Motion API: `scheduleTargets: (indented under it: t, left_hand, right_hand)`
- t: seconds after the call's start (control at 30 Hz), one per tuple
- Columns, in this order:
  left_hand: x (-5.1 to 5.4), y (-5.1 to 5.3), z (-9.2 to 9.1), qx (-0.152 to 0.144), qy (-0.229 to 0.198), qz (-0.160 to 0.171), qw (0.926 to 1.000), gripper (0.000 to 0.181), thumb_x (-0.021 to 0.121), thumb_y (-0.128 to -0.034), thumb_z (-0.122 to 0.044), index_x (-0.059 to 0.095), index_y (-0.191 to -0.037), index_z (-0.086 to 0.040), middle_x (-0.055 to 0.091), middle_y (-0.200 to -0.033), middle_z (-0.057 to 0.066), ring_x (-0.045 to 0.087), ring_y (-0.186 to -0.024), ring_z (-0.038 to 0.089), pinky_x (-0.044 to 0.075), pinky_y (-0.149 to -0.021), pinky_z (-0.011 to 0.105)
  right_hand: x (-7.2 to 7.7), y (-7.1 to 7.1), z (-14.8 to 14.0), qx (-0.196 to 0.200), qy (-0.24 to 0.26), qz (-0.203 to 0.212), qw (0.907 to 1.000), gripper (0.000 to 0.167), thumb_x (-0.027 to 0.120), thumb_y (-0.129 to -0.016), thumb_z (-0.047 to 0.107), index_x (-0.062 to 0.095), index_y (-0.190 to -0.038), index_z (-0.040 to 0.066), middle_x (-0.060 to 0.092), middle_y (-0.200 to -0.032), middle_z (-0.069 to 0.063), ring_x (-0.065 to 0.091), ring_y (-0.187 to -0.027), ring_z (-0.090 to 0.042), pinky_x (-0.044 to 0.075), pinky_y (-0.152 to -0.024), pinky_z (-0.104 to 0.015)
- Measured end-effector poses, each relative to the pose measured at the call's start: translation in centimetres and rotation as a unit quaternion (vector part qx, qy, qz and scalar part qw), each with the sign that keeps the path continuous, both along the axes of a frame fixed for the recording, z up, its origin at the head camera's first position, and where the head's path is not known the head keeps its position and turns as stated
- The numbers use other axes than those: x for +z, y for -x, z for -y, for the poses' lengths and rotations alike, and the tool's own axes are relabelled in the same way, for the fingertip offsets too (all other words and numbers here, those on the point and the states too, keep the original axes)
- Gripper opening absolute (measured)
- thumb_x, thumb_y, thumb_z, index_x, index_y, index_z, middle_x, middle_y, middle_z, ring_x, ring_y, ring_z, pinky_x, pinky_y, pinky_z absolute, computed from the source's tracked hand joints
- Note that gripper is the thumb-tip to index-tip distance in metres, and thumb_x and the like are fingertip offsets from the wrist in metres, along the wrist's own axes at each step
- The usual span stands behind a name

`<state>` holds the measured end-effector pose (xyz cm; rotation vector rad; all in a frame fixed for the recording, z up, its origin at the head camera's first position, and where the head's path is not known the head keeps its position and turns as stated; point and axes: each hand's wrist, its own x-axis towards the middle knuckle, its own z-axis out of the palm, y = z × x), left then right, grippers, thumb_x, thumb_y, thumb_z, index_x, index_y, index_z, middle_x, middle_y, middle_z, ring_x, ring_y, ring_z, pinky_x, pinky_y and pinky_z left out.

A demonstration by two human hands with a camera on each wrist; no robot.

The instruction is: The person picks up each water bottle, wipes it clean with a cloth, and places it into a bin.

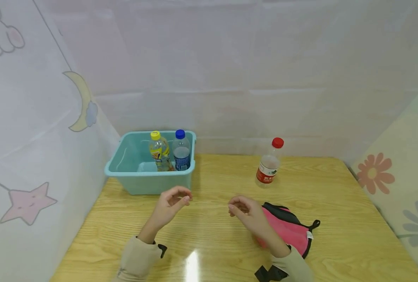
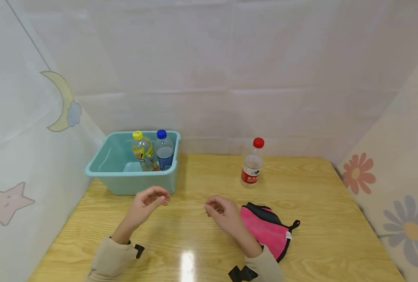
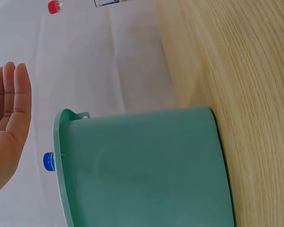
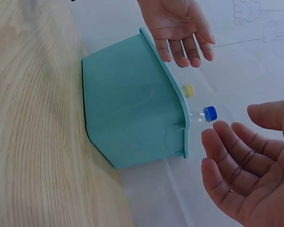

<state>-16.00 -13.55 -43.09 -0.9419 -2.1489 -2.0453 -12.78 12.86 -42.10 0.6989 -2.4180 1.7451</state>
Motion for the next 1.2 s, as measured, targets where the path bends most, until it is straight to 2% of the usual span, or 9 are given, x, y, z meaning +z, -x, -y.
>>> scheduleTargets:
  t: [0.1,0.23,0.4,0.6,0.73,0.83,0.97,1.1,1.2]
  left_hand:
    - [0.0,0.1,-0.6,-0.003,0.007,0.012,0.9999,0.015,0.051,-0.09,0.004,0.056,-0.103,0.011,0.058,-0.094,0.025,0.06,-0.087,0.018,0.054,-0.071,0.034]
    - [0.2,0.3,-1.5,-0.013,0.017,0.03,0.9993,0.016,0.051,-0.0906,0.002,0.056,-0.103,0.011,0.056,-0.095,0.03,0.059,-0.087,0.028,0.053,-0.072,0.042]
    - [0.1,0.7,-2.9,-0.029,0.032,0.049,0.9979,0.017,0.052,-0.0906,0.001,0.057,-0.105,0.009,0.059,-0.098,0.024,0.061,-0.09,0.024,0.052,-0.075,0.044]
    - [0.5,0.6,-4.7,-0.054,0.045,0.065,0.9954,0.018,0.05,-0.0904,0.005,0.056,-0.105,0.011,0.059,-0.098,0.026,0.06,-0.09,0.034,0.052,-0.075,0.044]
    - [1.3,0.1,-5.7,-0.068,0.055,0.063,0.9942,0.017,0.05,-0.0903,0.004,0.056,-0.104,0.013,0.059,-0.096,0.028,0.062,-0.086,0.02,0.05,-0.073,0.05]
    - [1.7,0.0,-6.4,-0.071,0.066,0.061,0.9934,0.017,0.051,-0.0904,0.003,0.057,-0.103,0.011,0.059,-0.096,0.028,0.061,-0.085,0.014,0.052,-0.073,0.045]
    - [2.0,0.1,-7.2,-0.073,0.087,0.044,0.9926,0.017,0.052,-0.0906,0.001,0.058,-0.104,0.009,0.06,-0.098,0.026,0.061,-0.088,0.027,0.053,-0.073,0.033]
    - [2.2,0.5,-8.1,-0.074,0.11,0.031,0.9907,0.017,0.052,-0.0911,-0.002,0.059,-0.104,0.006,0.061,-0.099,0.02,0.06,-0.091,0.028,0.052,-0.073,0.028]
    - [2.4,1.0,-8.9,-0.071,0.125,0.028,0.9892,0.018,0.053,-0.0915,-0.004,0.059,-0.106,0.005,0.062,-0.1,0.017,0.059,-0.092,0.023,0.052,-0.074,0.028]
  right_hand:
    - [-1.1,0.0,-1.1,-0.012,-0.006,-0.021,0.9997,0.007,0.056,-0.089,0.0,0.062,-0.092,0.002,0.063,-0.073,-0.001,0.062,-0.064,-0.021,0.052,-0.058,-0.027]
    - [-1.2,-0.5,-2.3,-0.04,-0.029,-0.041,0.9979,0.009,0.057,-0.087,-0.002,0.063,-0.093,0.002,0.064,-0.073,0.0,0.063,-0.063,-0.02,0.052,-0.058,-0.026]
    - [-1.3,-1.1,-3.8,-0.073,-0.047,-0.003,0.9962,0.011,0.056,-0.087,-0.004,0.062,-0.096,-0.002,0.064,-0.075,-0.007,0.063,-0.065,-0.023,0.052,-0.059,-0.026]
    - [-1.9,-2.2,-5.9,-0.1,-0.03,0.03,0.994,0.012,0.056,-0.089,0.002,0.062,-0.099,-0.002,0.065,-0.077,-0.006,0.063,-0.069,-0.018,0.053,-0.062,-0.024]
    - [-2.3,-2.9,-7.0,-0.12,-0.019,0.048,0.9915,0.016,0.056,-0.09,0.005,0.061,-0.101,-0.005,0.066,-0.081,-0.013,0.064,-0.071,-0.016,0.053,-0.063,-0.025]
    - [-2.4,-3.3,-7.6,-0.141,-0.029,0.075,0.9868,0.019,0.057,-0.09,0.008,0.06,-0.102,-0.006,0.066,-0.083,-0.014,0.064,-0.074,-0.013,0.053,-0.065,-0.023]
    - [-2.6,-3.5,-8.2,-0.153,-0.044,0.092,0.9829,0.021,0.057,-0.09,0.011,0.061,-0.103,-0.005,0.066,-0.085,-0.012,0.063,-0.077,-0.011,0.051,-0.067,-0.021]
    - [-3.3,-3.5,-9.0,-0.163,-0.09,0.07,0.9801,0.021,0.063,-0.086,0.009,0.062,-0.104,-0.002,0.066,-0.085,-0.008,0.063,-0.078,-0.013,0.051,-0.067,-0.024]
    - [-4.1,-3.5,-9.8,-0.169,-0.172,0.058,0.9686,0.031,0.071,-0.08,0.016,0.062,-0.107,0.002,0.066,-0.092,-0.007,0.061,-0.086,-0.02,0.051,-0.071,-0.033]
